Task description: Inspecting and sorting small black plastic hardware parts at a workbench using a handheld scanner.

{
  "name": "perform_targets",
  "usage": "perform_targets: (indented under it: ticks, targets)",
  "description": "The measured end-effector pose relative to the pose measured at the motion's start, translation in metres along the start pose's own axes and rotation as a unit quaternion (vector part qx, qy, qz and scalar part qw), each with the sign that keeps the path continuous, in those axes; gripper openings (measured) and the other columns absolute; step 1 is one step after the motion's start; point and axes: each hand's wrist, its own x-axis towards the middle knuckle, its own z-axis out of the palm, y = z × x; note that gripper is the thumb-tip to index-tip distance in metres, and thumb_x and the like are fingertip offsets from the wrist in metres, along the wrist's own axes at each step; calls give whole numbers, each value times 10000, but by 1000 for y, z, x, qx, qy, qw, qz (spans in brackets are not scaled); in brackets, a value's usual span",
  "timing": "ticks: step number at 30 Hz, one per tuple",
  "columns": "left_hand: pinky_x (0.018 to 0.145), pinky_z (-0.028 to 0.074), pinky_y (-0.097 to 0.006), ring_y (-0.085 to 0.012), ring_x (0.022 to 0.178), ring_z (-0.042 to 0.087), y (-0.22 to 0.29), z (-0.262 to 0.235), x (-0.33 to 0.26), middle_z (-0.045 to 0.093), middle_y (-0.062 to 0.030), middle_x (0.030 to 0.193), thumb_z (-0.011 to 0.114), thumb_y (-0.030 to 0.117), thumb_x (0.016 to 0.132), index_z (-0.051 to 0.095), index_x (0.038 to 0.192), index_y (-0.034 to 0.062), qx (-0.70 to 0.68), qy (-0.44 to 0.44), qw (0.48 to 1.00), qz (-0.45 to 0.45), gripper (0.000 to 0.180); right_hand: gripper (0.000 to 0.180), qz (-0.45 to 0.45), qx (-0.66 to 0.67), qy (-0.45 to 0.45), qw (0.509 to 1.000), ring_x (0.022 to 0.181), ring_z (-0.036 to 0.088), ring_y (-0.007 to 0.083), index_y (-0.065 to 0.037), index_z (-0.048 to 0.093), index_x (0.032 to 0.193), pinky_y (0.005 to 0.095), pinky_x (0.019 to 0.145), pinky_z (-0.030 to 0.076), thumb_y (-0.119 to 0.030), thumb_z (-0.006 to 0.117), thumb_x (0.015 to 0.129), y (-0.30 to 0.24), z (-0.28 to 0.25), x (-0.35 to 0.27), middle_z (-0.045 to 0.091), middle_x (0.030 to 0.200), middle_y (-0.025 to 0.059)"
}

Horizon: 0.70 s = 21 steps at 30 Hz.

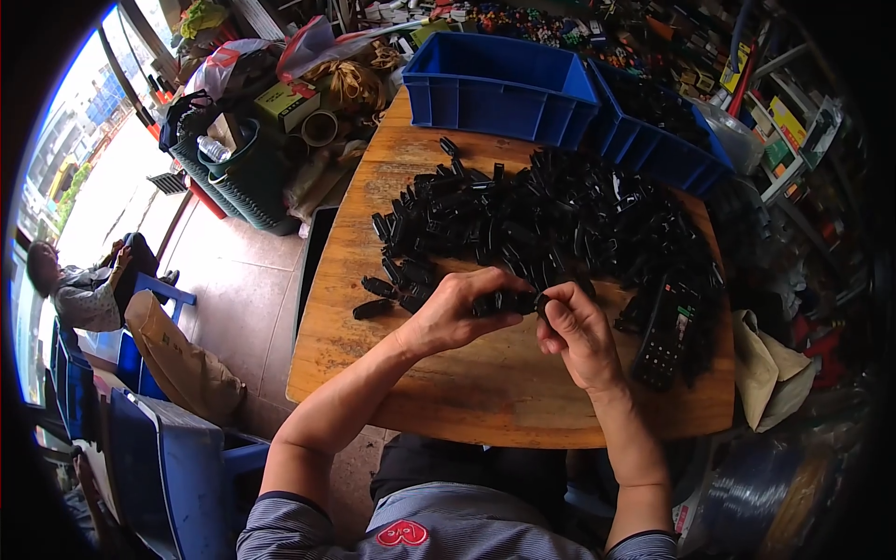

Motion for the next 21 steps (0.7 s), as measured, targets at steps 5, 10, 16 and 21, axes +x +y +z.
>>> perform_targets:
  ticks: [5,10,16,21]
  targets:
    - [771,478,-308,-213,902,624,2,2,-1,641,-114,963,707,99,757,592,1046,12,-43,28,997,-62,322,199,20,23,5,1000,530,424,44,-48,523,947,179,500,371,-242,556,917,-3,-1,0,537,661,17]
    - [745,482,-310,-215,860,629,-2,4,-3,641,-106,937,706,94,752,597,1022,15,5,27,999,19,302,197,161,130,-45,977,452,429,69,-92,516,874,199,447,367,-276,584,895,-4,-8,0,535,603,29]
    - [724,477,-354,-298,840,617,-3,5,-6,629,-129,882,687,102,753,594,972,19,-4,15,1000,26,252,251,186,125,-17,975,405,409,97,-102,544,852,236,441,376,-347,590,875,13,-6,3,544,595,38]
    - [682,470,-310,-158,751,605,7,13,-1,627,-56,792,680,158,801,598,925,5,-132,30,986,-101,213,384,59,14,-16,998,822,558,134,-66,496,1117,279,732,467,-388,522,910,13,-4,3,576,956,55]
